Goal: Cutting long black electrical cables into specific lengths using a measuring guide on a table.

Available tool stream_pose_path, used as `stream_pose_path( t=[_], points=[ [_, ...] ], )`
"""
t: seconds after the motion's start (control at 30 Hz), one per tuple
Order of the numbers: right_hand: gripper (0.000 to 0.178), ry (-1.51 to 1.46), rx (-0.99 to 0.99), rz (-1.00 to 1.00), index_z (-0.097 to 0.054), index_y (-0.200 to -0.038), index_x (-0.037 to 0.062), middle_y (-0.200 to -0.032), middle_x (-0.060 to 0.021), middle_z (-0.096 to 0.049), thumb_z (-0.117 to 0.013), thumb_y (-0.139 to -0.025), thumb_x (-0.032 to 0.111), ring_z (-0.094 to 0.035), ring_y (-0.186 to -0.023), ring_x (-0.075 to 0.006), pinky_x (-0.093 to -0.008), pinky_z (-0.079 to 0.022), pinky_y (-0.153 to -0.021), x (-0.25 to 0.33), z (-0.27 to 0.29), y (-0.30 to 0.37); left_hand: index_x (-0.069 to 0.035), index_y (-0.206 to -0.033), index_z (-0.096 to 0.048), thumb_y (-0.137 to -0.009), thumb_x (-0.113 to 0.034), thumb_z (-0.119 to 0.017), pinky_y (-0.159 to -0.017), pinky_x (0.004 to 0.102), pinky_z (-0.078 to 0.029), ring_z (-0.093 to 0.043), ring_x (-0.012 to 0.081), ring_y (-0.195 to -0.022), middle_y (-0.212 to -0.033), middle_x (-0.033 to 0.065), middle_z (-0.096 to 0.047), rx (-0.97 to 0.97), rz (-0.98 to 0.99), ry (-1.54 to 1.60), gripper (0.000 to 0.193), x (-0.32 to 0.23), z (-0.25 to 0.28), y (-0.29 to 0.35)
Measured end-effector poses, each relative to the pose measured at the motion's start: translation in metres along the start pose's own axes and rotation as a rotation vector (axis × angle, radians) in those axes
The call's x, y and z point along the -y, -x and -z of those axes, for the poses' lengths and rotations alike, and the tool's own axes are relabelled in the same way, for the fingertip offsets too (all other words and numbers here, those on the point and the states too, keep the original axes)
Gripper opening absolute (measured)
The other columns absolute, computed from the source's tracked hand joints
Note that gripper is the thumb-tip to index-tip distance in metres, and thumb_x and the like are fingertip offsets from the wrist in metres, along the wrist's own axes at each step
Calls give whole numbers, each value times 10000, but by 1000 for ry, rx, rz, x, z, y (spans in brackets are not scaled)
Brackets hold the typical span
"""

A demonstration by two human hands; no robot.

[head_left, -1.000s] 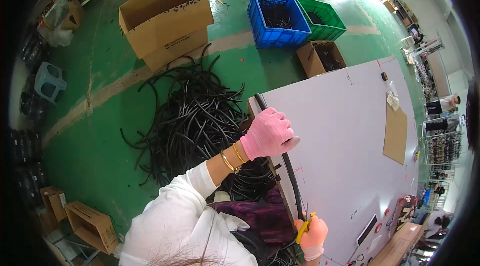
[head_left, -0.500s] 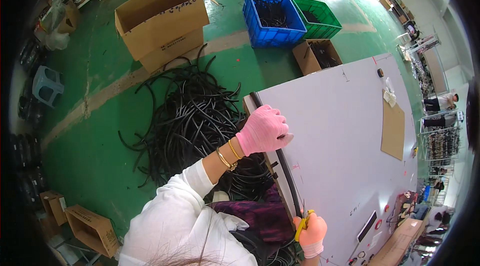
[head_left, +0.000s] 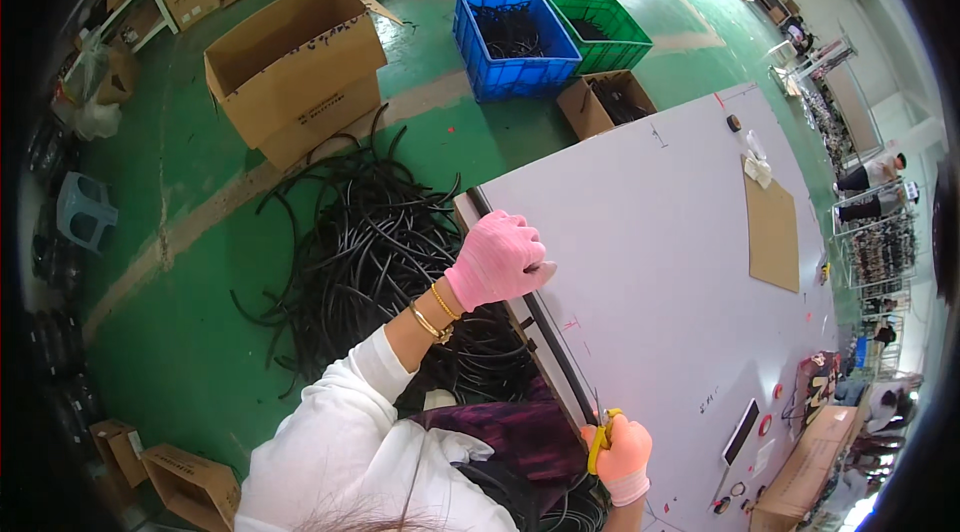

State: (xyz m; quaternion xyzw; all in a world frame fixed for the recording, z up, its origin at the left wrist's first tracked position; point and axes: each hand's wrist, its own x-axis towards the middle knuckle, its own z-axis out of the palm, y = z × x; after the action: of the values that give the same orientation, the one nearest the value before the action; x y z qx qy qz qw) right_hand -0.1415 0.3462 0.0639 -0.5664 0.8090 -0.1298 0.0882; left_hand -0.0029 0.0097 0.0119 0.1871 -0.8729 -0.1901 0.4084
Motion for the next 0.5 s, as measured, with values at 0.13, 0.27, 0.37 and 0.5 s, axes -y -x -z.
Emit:
stream_pose_path(
  t=[0.13, 0.27, 0.37, 0.5],
  points=[
    [289, -9, 9, -29, -642, -838, 74, -601, -95, -537, -872, -727, 209, -534, -567, -331, -432, -411, -540, 5, 3, -2, -126, -521, -478, -686, -228, -781, -616, 377, -431, -535, 258, -600, -573, 38, -485, -25, -20, 18, 360, 0, 0, -1],
    [275, -6, -21, -4, -660, -871, 69, -619, -119, -557, -854, -744, 216, -555, -588, -350, -444, -429, -543, 7, 6, -2, -106, -524, -454, -650, -159, -759, -565, 398, -427, -515, 276, -557, -565, 61, -472, -38, -44, 23, 335, 3, -3, 2],
    [193, -54, 128, -109, -663, -929, 130, -694, -124, -616, -759, -801, 240, -609, -630, -363, -482, -473, -559, 4, 2, -4, -85, -540, -424, -612, -101, -733, -555, 425, -402, -513, 309, -615, -584, 97, -454, 42, 24, -39, 318, 5, -4, 9],
    [323, -32, 165, -119, -641, -1098, 202, -748, -101, -631, -749, -812, 309, -625, -642, -345, -453, -497, -583, 0, -7, -1, -34, -656, -493, -664, -10, -706, -604, 460, -391, -495, 346, -678, -671, 133, -472, 30, 0, 33, 215, 12, -7, 13]
  ],
)
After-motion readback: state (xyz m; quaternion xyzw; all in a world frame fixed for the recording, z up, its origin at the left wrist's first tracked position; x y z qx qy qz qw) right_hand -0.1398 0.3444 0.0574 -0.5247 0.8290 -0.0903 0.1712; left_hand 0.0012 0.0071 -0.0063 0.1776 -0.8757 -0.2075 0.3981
